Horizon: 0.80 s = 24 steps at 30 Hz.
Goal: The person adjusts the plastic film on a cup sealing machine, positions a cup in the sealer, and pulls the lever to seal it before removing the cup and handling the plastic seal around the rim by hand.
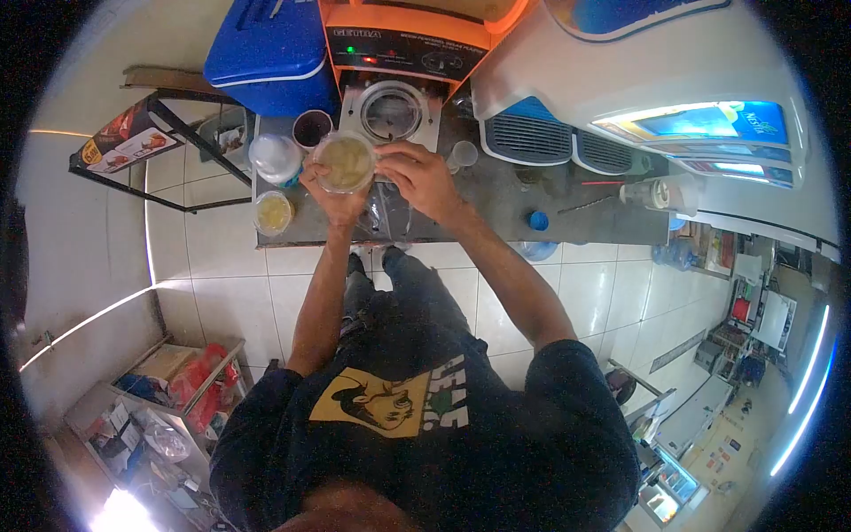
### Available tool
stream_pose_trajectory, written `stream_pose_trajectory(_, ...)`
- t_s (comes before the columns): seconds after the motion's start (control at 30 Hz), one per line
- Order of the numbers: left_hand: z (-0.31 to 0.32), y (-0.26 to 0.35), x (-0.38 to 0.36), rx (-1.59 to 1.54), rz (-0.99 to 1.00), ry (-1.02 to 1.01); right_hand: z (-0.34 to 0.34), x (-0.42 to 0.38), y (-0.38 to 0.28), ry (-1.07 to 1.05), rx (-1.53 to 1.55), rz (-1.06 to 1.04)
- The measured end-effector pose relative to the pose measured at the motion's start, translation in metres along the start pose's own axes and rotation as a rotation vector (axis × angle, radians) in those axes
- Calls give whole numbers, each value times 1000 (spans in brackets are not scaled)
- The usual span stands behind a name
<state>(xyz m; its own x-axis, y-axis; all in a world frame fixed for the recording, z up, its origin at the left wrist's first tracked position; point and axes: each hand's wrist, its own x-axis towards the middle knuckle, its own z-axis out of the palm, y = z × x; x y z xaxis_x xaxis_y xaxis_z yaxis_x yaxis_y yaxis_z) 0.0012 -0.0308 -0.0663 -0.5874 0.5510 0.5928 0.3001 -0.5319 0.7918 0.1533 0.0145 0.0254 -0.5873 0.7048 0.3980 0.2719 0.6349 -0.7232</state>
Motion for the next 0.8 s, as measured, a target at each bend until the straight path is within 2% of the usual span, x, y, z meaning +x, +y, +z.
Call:
stream_pose_trajectory(0.1, 2, -5, -2, -2, -14, 28, 4, 0, 1, 47, 124, 50)
stream_pose_trajectory(0.23, 0, 0, 1, 77, 26, -7, 8, 3, -3, 129, 88, -6)
stream_pose_trajectory(0.33, 1, -1, 4, 0, 34, 9, 14, 2, -1, 166, 125, 65)
stream_pose_trajectory(0.4, 0, -1, 3, 42, 59, -12, 22, -1, 5, 222, 312, 218)
stream_pose_trajectory(0.43, 0, -3, 3, 41, 59, -13, 24, -2, 9, 223, 311, 218)
stream_pose_trajectory(0.5, 0, -5, -1, -24, -2, 0, 25, -1, 7, 235, 465, 459)
stream_pose_trajectory(0.53, -1, -6, -2, -24, -2, -3, 24, 1, 9, 239, 466, 460)
stream_pose_trajectory(0.6, -2, -3, 0, -2, 18, -20, 21, 7, 15, 312, 673, 531)
stream_pose_trajectory(0.7, 1, -7, -3, -96, -26, 8, 17, 12, 17, 312, 548, 523)
stream_pose_trajectory(0.8, 1, -13, -4, -62, -17, -11, 20, 16, 23, 351, 505, 537)
